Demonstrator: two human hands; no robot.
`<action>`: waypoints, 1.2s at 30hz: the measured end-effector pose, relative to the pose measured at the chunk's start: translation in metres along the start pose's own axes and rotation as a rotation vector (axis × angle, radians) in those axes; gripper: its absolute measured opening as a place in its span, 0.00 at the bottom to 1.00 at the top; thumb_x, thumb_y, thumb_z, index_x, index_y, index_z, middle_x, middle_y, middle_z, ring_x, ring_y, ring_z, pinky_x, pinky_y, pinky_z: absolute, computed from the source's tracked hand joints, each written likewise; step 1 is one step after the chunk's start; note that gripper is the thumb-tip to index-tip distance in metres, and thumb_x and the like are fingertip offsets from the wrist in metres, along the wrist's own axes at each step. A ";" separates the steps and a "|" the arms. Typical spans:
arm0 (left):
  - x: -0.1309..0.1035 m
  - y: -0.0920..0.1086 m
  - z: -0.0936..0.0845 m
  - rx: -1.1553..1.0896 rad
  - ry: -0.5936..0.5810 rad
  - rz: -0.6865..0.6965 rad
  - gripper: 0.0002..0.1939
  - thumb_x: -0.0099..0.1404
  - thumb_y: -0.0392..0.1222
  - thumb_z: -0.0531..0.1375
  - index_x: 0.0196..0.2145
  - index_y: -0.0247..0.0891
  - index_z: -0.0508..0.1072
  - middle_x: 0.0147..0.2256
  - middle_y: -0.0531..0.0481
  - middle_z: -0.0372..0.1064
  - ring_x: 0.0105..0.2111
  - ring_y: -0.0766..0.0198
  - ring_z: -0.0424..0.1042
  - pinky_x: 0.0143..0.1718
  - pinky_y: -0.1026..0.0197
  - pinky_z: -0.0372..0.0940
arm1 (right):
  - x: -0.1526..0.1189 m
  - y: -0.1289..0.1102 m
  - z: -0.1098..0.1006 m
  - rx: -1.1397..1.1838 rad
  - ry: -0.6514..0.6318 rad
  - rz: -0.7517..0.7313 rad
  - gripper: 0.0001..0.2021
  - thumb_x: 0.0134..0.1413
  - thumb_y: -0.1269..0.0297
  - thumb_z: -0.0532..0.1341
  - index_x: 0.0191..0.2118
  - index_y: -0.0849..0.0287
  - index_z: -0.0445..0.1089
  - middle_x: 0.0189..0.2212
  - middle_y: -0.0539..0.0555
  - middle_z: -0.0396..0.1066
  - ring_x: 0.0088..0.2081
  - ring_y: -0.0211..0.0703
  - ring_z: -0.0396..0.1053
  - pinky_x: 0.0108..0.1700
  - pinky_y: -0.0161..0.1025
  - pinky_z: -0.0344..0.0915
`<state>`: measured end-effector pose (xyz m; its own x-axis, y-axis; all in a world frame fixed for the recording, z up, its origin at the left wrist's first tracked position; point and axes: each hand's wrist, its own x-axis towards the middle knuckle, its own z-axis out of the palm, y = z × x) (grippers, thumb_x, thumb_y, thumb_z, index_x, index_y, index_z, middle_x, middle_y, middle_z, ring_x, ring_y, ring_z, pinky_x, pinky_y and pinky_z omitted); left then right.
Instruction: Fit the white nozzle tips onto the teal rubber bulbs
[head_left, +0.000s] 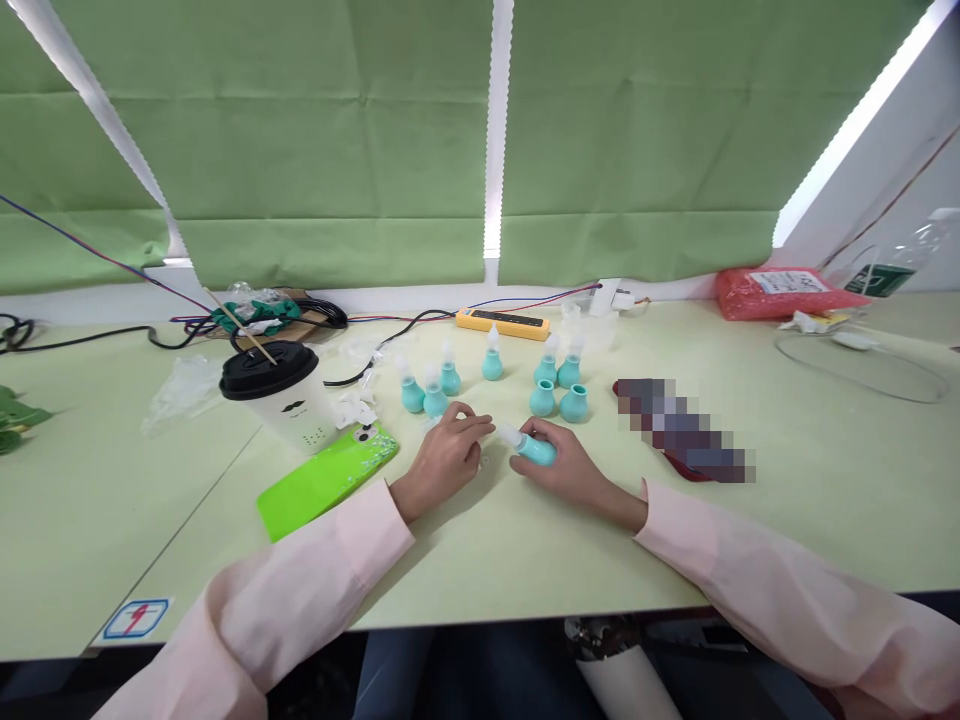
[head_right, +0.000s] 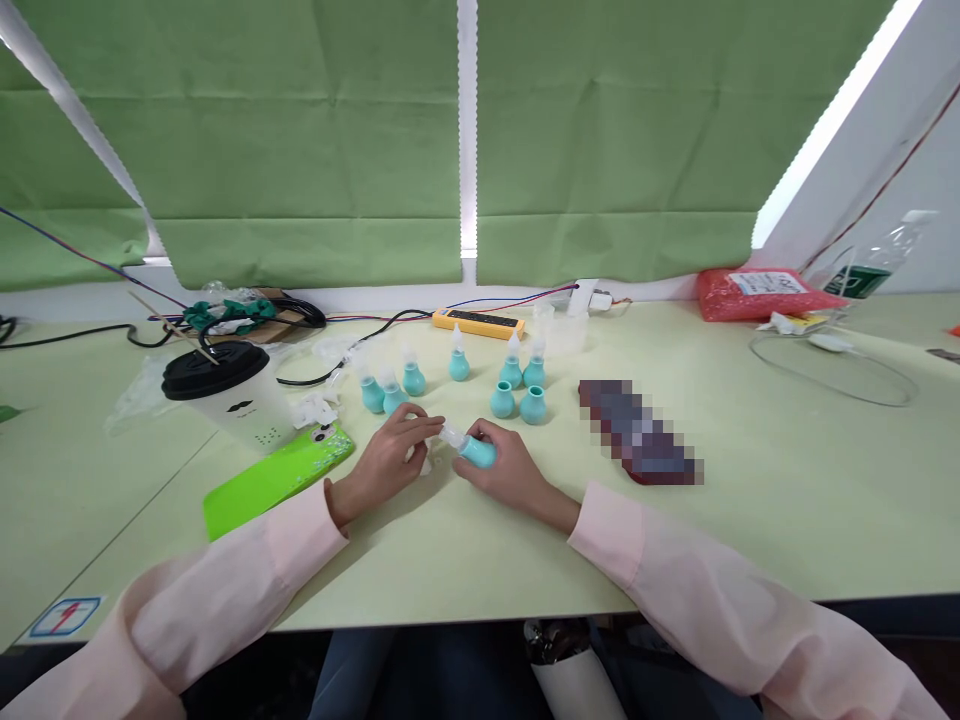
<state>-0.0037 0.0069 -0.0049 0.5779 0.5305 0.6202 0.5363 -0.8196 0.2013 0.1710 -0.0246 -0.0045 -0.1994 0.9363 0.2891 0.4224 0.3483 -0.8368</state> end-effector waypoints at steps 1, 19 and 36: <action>0.000 0.004 -0.003 -0.029 0.053 -0.003 0.15 0.53 0.25 0.46 0.34 0.34 0.67 0.36 0.47 0.68 0.38 0.61 0.58 0.34 0.59 0.62 | -0.001 -0.001 0.001 -0.064 0.007 -0.041 0.06 0.39 0.63 0.58 0.25 0.58 0.60 0.20 0.46 0.58 0.23 0.34 0.55 0.25 0.32 0.54; 0.004 0.029 -0.005 -1.034 -0.228 -0.543 0.19 0.60 0.46 0.40 0.14 0.38 0.47 0.11 0.59 0.40 0.13 0.74 0.42 0.15 0.67 0.42 | -0.013 -0.014 -0.003 -0.229 -0.311 -0.487 0.06 0.48 0.64 0.54 0.26 0.60 0.59 0.20 0.47 0.59 0.21 0.32 0.54 0.25 0.31 0.53; 0.006 -0.017 -0.008 -0.052 -0.198 -0.182 0.13 0.59 0.41 0.50 0.42 0.39 0.66 0.33 0.48 0.63 0.35 0.61 0.59 0.37 0.58 0.57 | 0.022 0.008 -0.039 -1.061 0.229 -0.224 0.16 0.51 0.54 0.49 0.27 0.61 0.65 0.26 0.53 0.65 0.26 0.39 0.61 0.29 0.37 0.49</action>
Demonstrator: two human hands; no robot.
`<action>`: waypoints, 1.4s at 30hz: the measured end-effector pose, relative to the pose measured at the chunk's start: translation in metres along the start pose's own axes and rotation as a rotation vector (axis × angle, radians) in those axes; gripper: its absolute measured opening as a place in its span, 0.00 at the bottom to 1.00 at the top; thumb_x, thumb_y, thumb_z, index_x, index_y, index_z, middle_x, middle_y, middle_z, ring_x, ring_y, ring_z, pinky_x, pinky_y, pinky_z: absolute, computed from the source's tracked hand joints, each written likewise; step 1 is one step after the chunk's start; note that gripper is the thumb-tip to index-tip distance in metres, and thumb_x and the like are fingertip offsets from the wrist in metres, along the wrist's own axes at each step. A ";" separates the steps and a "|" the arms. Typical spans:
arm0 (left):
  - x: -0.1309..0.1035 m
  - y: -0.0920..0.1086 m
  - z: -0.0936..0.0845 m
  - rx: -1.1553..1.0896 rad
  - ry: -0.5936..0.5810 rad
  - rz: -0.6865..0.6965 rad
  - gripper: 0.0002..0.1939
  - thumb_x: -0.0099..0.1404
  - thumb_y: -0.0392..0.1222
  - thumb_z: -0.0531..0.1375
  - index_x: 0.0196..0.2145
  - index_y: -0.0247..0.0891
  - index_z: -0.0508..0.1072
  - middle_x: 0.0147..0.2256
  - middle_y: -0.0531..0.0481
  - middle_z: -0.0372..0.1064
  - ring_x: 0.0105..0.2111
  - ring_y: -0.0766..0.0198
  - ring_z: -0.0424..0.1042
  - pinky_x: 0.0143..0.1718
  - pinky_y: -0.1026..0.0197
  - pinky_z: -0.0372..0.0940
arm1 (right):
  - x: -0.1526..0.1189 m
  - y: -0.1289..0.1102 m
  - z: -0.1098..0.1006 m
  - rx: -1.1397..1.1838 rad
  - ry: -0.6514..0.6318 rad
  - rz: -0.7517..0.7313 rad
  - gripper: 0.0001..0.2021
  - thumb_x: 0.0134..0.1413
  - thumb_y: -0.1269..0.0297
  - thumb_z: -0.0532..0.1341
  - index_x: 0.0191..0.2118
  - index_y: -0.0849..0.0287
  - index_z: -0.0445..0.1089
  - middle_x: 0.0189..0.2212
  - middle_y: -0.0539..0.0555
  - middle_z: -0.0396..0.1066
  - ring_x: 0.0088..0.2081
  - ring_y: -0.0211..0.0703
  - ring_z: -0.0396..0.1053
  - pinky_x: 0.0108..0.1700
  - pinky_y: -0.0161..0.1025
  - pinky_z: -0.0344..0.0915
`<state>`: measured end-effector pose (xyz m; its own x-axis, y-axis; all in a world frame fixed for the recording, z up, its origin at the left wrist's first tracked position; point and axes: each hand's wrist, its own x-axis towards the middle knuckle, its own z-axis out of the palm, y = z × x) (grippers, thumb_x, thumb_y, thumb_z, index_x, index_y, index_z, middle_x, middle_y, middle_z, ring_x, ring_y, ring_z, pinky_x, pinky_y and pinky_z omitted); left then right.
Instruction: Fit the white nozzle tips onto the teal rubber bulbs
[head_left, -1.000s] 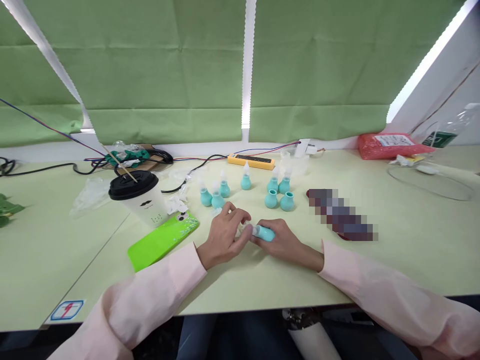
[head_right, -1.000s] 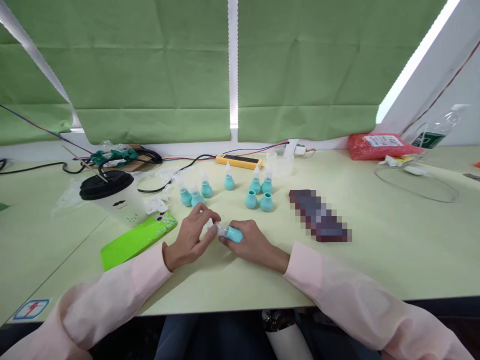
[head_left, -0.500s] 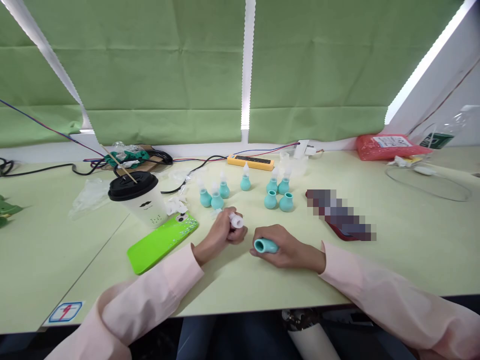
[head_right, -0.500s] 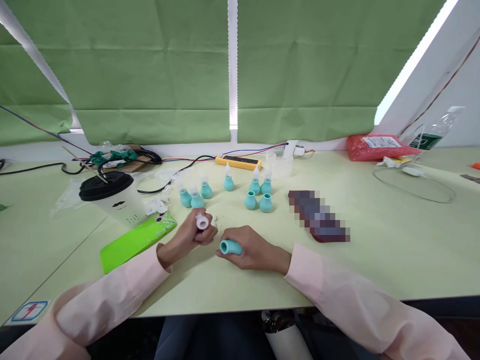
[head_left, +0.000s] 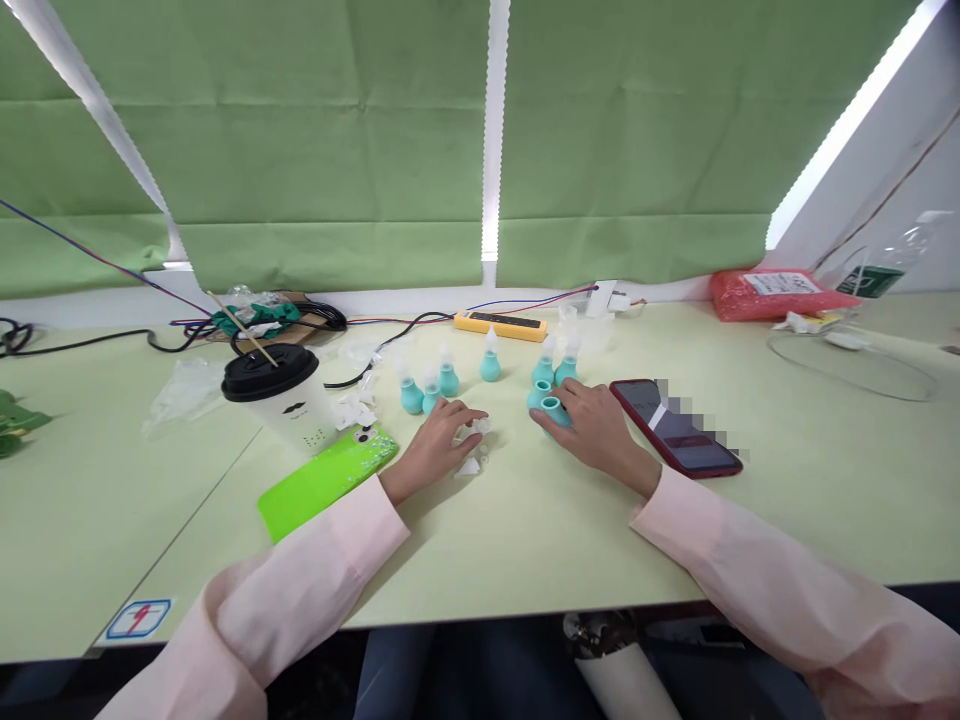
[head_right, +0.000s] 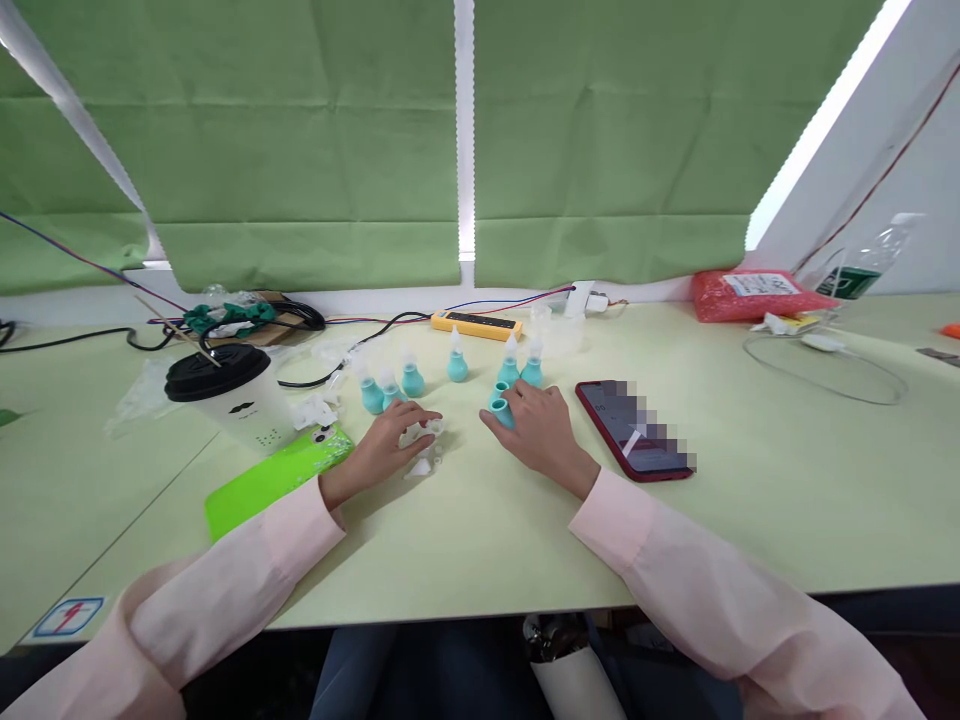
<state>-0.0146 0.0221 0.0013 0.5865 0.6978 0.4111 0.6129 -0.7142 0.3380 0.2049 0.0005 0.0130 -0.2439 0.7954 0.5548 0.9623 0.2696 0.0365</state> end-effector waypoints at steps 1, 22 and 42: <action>0.000 0.000 0.003 0.023 0.005 0.011 0.14 0.59 0.40 0.50 0.42 0.39 0.66 0.33 0.48 0.63 0.36 0.60 0.58 0.37 0.58 0.58 | 0.000 0.000 0.001 -0.017 -0.004 0.009 0.16 0.50 0.54 0.49 0.27 0.61 0.65 0.25 0.53 0.66 0.26 0.39 0.62 0.29 0.37 0.48; 0.026 -0.025 -0.021 0.279 0.387 -0.118 0.26 0.59 0.43 0.49 0.54 0.34 0.50 0.48 0.37 0.50 0.47 0.53 0.52 0.46 0.50 0.52 | -0.001 0.002 0.007 -0.037 0.178 -0.012 0.16 0.47 0.53 0.53 0.32 0.61 0.68 0.29 0.56 0.68 0.26 0.40 0.62 0.31 0.38 0.45; -0.008 0.059 -0.003 -0.296 0.417 0.145 0.10 0.53 0.44 0.58 0.32 0.37 0.67 0.30 0.46 0.68 0.34 0.63 0.66 0.34 0.60 0.63 | -0.023 -0.040 0.001 0.469 0.253 -0.343 0.17 0.51 0.63 0.52 0.47 0.62 0.54 0.30 0.56 0.67 0.30 0.42 0.65 0.29 0.38 0.60</action>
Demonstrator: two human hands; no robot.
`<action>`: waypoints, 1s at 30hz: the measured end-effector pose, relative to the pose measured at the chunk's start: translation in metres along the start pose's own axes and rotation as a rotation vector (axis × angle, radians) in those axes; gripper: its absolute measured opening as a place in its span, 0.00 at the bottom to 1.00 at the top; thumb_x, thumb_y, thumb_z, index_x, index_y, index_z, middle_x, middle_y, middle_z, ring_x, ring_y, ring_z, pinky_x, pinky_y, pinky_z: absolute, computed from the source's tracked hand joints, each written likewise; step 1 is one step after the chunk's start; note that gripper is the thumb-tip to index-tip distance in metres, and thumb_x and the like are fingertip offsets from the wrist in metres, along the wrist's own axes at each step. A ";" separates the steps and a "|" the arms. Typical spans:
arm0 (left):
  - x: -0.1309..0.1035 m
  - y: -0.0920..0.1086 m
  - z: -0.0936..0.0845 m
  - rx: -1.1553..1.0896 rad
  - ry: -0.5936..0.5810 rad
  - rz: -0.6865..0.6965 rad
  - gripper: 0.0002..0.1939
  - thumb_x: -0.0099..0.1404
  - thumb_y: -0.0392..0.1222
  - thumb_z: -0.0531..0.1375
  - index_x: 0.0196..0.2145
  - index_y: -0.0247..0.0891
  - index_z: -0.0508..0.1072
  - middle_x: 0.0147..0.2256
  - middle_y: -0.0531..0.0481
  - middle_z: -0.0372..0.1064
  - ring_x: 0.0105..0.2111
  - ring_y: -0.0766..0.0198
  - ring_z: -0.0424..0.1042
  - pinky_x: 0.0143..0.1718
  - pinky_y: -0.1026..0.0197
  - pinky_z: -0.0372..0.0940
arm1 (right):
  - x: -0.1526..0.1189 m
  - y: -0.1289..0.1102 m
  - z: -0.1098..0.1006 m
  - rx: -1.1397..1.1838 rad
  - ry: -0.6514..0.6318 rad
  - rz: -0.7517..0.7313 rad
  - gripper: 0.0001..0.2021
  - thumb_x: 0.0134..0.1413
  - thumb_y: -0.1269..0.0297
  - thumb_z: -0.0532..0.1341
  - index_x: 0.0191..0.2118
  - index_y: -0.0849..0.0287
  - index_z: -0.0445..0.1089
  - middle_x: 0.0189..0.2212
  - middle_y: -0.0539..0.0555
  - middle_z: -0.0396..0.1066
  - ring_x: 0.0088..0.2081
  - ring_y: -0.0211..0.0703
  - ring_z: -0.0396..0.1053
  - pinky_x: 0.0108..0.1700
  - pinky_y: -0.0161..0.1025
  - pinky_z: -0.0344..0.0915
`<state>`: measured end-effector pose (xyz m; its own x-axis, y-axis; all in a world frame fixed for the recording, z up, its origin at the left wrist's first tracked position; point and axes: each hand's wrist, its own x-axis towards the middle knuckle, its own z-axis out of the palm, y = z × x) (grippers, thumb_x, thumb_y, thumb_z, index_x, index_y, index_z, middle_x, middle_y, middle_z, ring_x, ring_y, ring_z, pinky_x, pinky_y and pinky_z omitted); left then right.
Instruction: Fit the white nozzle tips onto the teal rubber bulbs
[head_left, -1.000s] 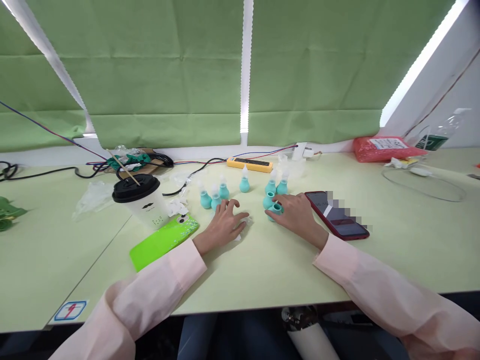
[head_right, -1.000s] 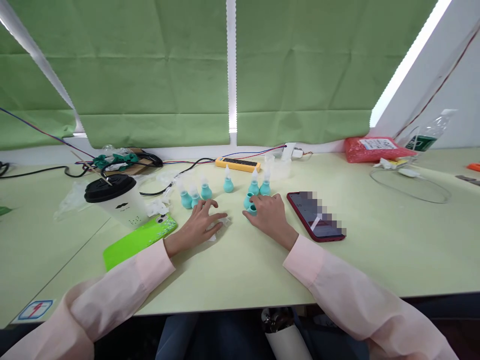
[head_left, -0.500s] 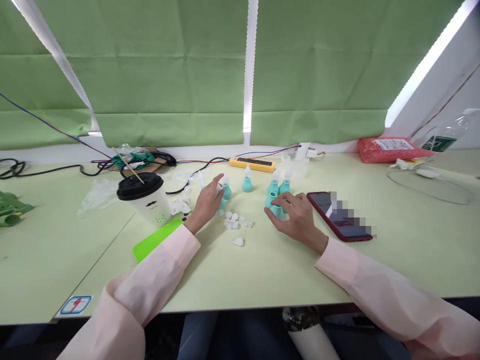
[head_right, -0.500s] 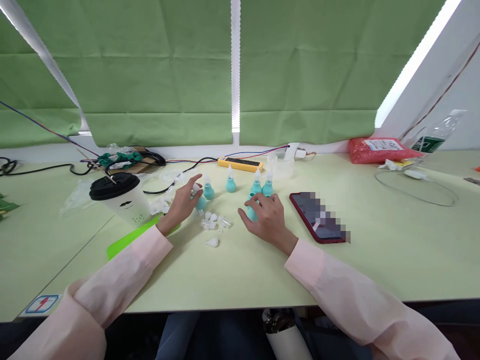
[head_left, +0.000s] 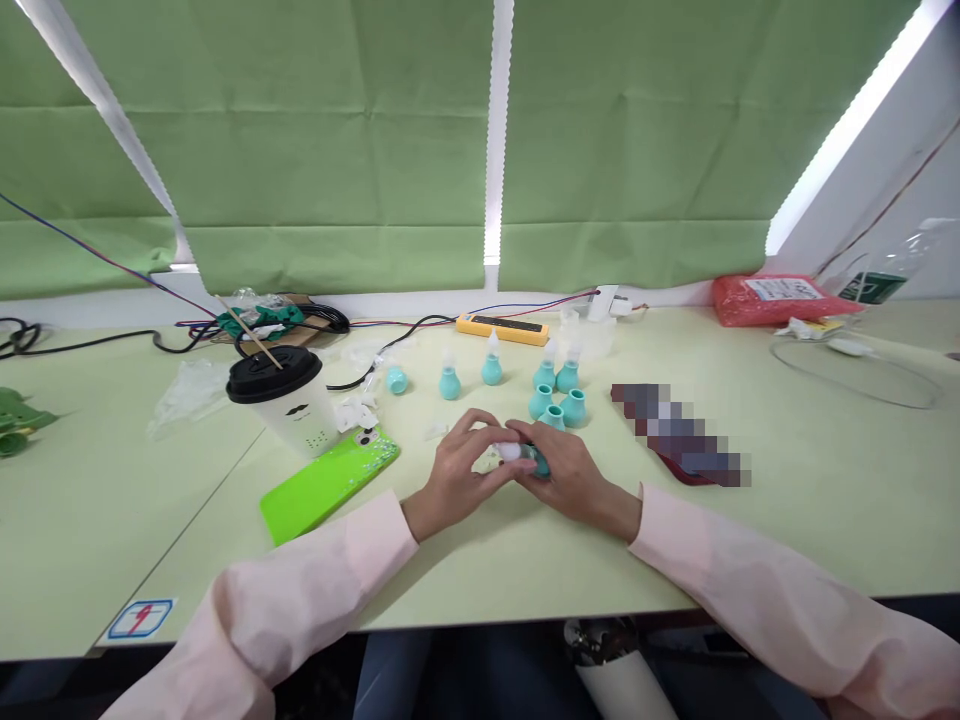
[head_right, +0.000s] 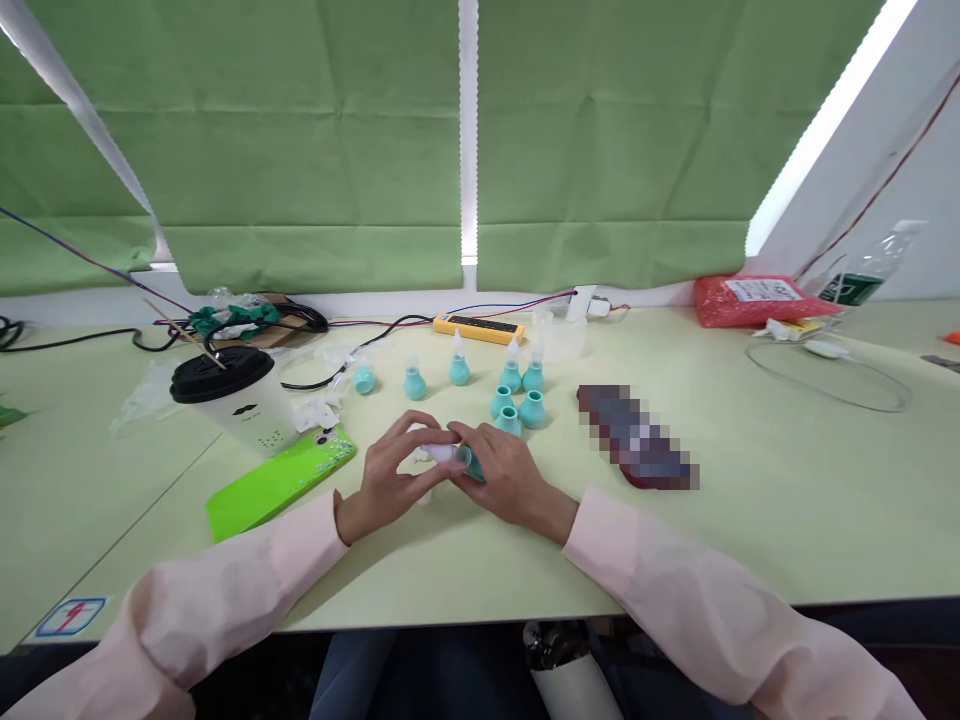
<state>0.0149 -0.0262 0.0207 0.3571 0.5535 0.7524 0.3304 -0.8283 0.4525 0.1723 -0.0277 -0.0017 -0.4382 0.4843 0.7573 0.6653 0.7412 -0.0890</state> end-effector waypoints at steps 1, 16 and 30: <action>0.001 -0.002 -0.001 0.045 0.012 0.004 0.10 0.53 0.45 0.57 0.32 0.36 0.67 0.30 0.45 0.66 0.33 0.62 0.64 0.33 0.60 0.62 | -0.001 0.000 0.001 -0.013 -0.015 -0.008 0.14 0.52 0.64 0.52 0.45 0.62 0.56 0.27 0.55 0.67 0.28 0.41 0.64 0.26 0.37 0.59; 0.005 -0.016 0.003 -0.727 -0.522 -0.789 0.19 0.57 0.46 0.47 0.14 0.37 0.47 0.14 0.59 0.39 0.14 0.76 0.41 0.15 0.68 0.39 | -0.001 -0.012 -0.003 0.203 -0.204 0.058 0.11 0.52 0.60 0.51 0.29 0.62 0.62 0.21 0.51 0.67 0.22 0.36 0.62 0.24 0.33 0.54; 0.013 -0.036 -0.009 -0.424 -0.333 -0.606 0.16 0.60 0.48 0.43 0.20 0.38 0.54 0.16 0.56 0.49 0.17 0.70 0.50 0.18 0.66 0.50 | -0.005 -0.018 -0.008 0.215 -0.165 -0.091 0.10 0.49 0.58 0.53 0.32 0.61 0.62 0.23 0.53 0.68 0.26 0.37 0.63 0.27 0.34 0.56</action>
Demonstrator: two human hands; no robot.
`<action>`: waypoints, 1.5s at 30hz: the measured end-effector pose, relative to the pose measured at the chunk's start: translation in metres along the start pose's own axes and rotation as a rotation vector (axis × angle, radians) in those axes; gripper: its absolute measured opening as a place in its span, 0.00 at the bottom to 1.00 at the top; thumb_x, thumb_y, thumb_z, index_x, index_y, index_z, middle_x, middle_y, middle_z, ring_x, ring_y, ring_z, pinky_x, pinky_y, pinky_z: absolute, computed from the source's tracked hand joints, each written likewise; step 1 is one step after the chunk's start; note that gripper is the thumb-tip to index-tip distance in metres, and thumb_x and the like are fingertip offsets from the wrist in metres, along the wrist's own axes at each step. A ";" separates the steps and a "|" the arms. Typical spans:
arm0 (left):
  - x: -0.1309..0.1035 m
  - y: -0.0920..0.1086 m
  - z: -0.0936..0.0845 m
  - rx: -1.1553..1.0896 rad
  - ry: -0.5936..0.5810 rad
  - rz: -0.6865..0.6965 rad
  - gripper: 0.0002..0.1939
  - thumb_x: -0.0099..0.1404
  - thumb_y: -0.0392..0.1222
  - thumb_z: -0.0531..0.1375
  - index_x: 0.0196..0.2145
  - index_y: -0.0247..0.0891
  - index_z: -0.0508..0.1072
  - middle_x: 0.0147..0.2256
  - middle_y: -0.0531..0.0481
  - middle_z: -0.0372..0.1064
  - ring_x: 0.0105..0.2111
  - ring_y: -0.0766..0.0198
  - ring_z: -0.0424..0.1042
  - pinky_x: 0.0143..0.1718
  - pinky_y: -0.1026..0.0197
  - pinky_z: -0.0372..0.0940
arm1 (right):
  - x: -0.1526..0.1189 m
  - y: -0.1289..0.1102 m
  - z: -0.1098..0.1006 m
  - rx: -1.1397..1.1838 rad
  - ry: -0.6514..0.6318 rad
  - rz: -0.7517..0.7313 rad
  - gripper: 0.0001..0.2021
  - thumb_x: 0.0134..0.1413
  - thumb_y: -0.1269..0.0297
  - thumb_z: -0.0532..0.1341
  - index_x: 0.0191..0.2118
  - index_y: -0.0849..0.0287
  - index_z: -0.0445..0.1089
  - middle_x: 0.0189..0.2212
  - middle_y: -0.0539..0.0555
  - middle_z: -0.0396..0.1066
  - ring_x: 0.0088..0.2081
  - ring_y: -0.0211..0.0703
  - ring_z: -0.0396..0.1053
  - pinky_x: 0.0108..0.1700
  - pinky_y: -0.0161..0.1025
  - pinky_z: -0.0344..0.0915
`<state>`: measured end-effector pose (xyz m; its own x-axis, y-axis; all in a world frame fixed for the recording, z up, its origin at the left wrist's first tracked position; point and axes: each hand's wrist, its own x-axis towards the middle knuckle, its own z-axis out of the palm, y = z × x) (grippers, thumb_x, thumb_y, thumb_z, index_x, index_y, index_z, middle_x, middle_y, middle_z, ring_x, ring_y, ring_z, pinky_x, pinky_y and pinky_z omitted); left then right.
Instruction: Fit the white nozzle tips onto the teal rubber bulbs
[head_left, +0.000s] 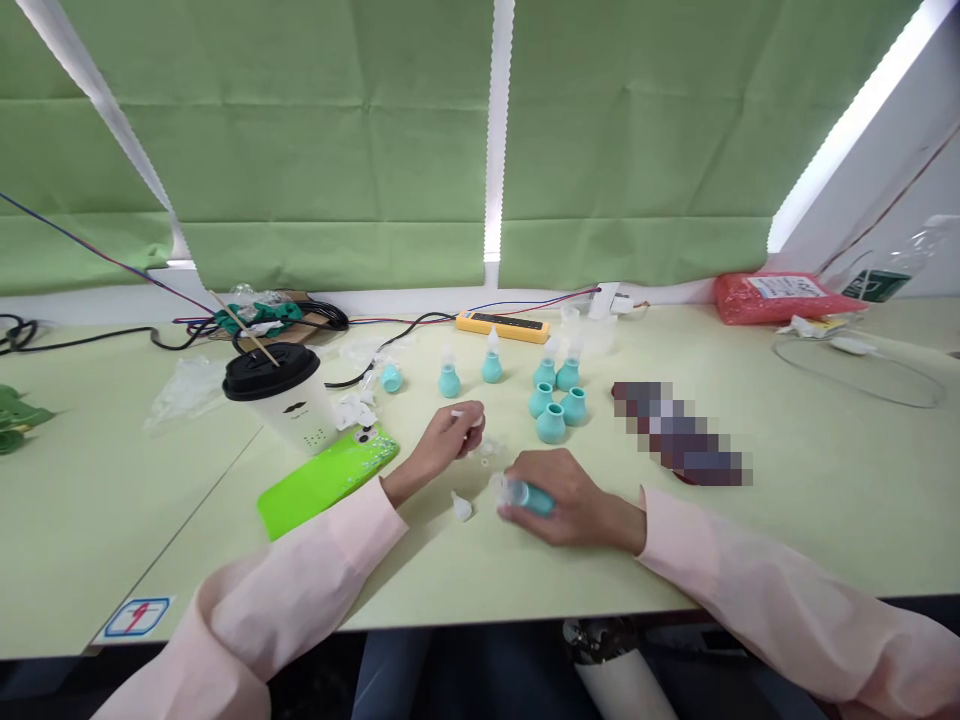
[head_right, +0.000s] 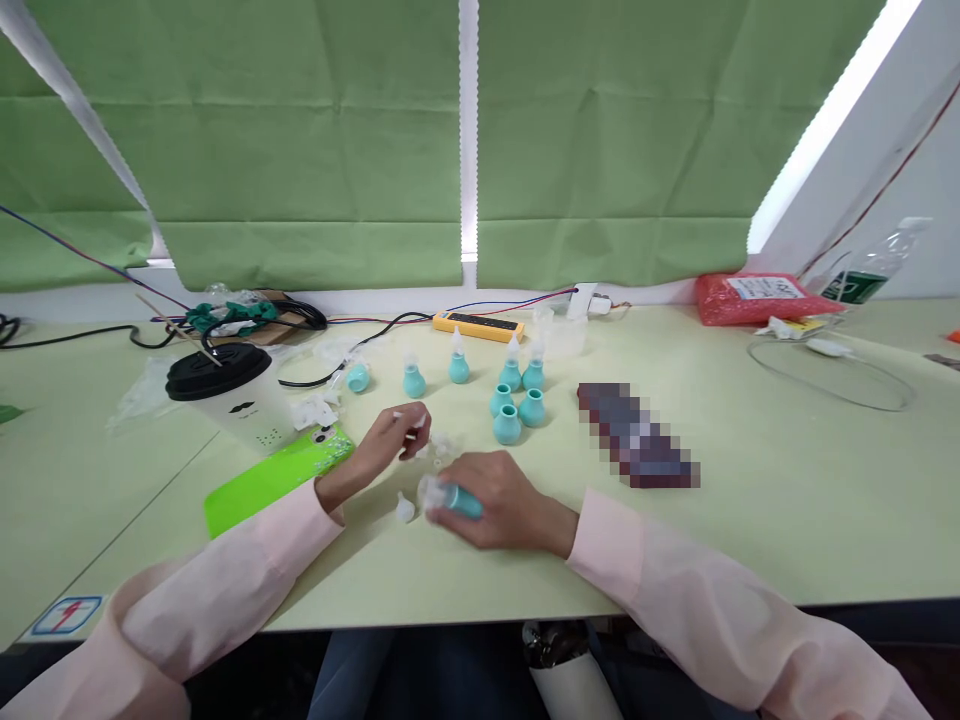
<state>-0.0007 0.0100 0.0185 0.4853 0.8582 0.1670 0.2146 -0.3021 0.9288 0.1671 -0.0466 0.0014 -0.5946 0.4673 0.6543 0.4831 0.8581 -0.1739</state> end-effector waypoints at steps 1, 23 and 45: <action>0.001 -0.001 -0.001 0.213 0.081 0.090 0.14 0.60 0.47 0.45 0.23 0.37 0.58 0.19 0.54 0.54 0.21 0.68 0.54 0.22 0.65 0.53 | 0.000 -0.006 0.000 0.038 -0.062 -0.088 0.11 0.49 0.57 0.54 0.32 0.60 0.62 0.26 0.53 0.69 0.27 0.37 0.63 0.28 0.34 0.57; 0.006 -0.017 -0.018 0.927 -0.056 0.264 0.14 0.60 0.42 0.48 0.43 0.41 0.63 0.36 0.49 0.63 0.37 0.59 0.55 0.36 0.56 0.53 | 0.006 -0.027 0.013 0.100 -0.305 0.164 0.17 0.54 0.58 0.49 0.46 0.63 0.60 0.39 0.57 0.66 0.45 0.44 0.58 0.46 0.41 0.55; -0.012 0.004 0.005 0.578 -0.069 0.326 0.18 0.56 0.50 0.50 0.17 0.34 0.58 0.19 0.54 0.53 0.21 0.71 0.52 0.23 0.66 0.50 | 0.007 -0.009 0.014 0.325 -0.041 0.663 0.07 0.43 0.63 0.58 0.22 0.60 0.63 0.19 0.47 0.62 0.22 0.34 0.58 0.25 0.32 0.55</action>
<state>-0.0015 -0.0039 0.0182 0.6514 0.6623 0.3702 0.4581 -0.7322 0.5040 0.1495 -0.0478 -0.0032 -0.2709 0.9118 0.3088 0.5382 0.4094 -0.7367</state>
